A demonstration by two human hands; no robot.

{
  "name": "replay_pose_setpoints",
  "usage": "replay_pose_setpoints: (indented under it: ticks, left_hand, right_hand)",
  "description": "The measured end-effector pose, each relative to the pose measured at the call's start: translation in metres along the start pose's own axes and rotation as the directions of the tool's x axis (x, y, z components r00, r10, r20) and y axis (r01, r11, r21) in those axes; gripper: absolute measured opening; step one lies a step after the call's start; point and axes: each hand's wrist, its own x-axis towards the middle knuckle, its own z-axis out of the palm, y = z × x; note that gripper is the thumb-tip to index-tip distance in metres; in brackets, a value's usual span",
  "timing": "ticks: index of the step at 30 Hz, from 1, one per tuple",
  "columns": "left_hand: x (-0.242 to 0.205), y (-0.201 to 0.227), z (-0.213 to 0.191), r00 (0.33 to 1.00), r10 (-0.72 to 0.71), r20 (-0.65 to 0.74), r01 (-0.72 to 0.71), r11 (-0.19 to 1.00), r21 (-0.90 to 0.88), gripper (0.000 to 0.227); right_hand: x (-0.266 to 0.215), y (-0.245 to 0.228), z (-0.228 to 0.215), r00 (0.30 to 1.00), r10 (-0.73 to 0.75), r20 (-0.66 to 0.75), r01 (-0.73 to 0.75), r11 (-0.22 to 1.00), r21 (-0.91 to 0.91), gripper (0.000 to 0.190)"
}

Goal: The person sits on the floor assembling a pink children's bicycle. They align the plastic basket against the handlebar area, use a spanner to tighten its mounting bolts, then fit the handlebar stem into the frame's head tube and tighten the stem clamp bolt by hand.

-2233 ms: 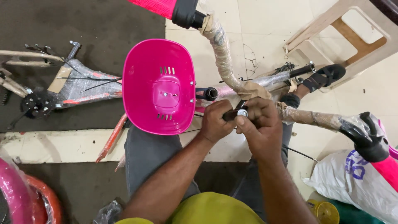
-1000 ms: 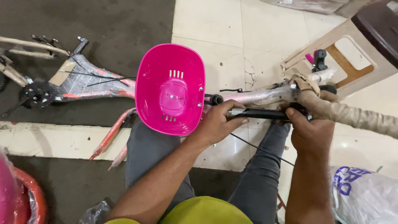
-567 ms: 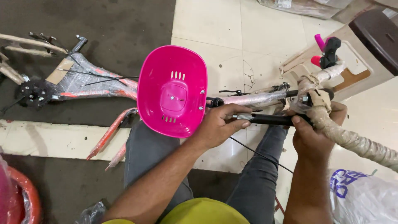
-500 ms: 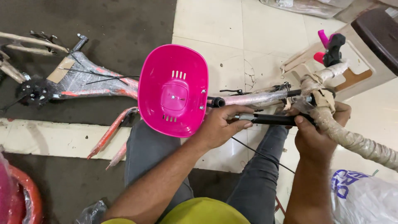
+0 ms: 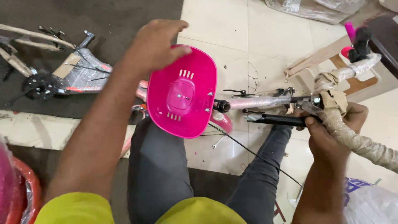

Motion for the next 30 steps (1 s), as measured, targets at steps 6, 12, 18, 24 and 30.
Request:
replay_pose_setpoints:
  ticks: [6,12,18,24,30]
  left_hand:
    - [-0.068,-0.043,0.055,0.626,-0.595,0.504,0.744,0.26,-0.616,0.075]
    - [-0.111,-0.066,0.127,0.659,-0.387,0.644,0.562,-0.315,-0.765,0.089]
    - [-0.111,-0.064,0.145,0.663,-0.408,0.628,0.613,-0.187,-0.768,0.08]
    - [-0.106,-0.068,0.149,0.673,-0.443,0.593,0.615,-0.111,-0.781,0.076]
    - [-0.101,-0.082,0.162,0.684,-0.452,0.573,0.623,-0.047,-0.781,0.072]
  right_hand:
    - [-0.022,0.045,-0.034,0.999,0.025,-0.045,-0.038,0.947,-0.319,0.044]
    - [-0.008,0.039,-0.003,0.997,-0.063,0.038,0.071,0.672,-0.737,0.043]
    - [-0.009,0.066,0.015,0.98,0.102,-0.169,-0.106,0.994,-0.012,0.04]
    - [-0.011,0.106,0.032,0.971,0.098,-0.216,-0.03,0.954,0.3,0.038]
    - [-0.013,0.132,0.052,0.977,0.121,-0.175,-0.063,0.951,0.304,0.017]
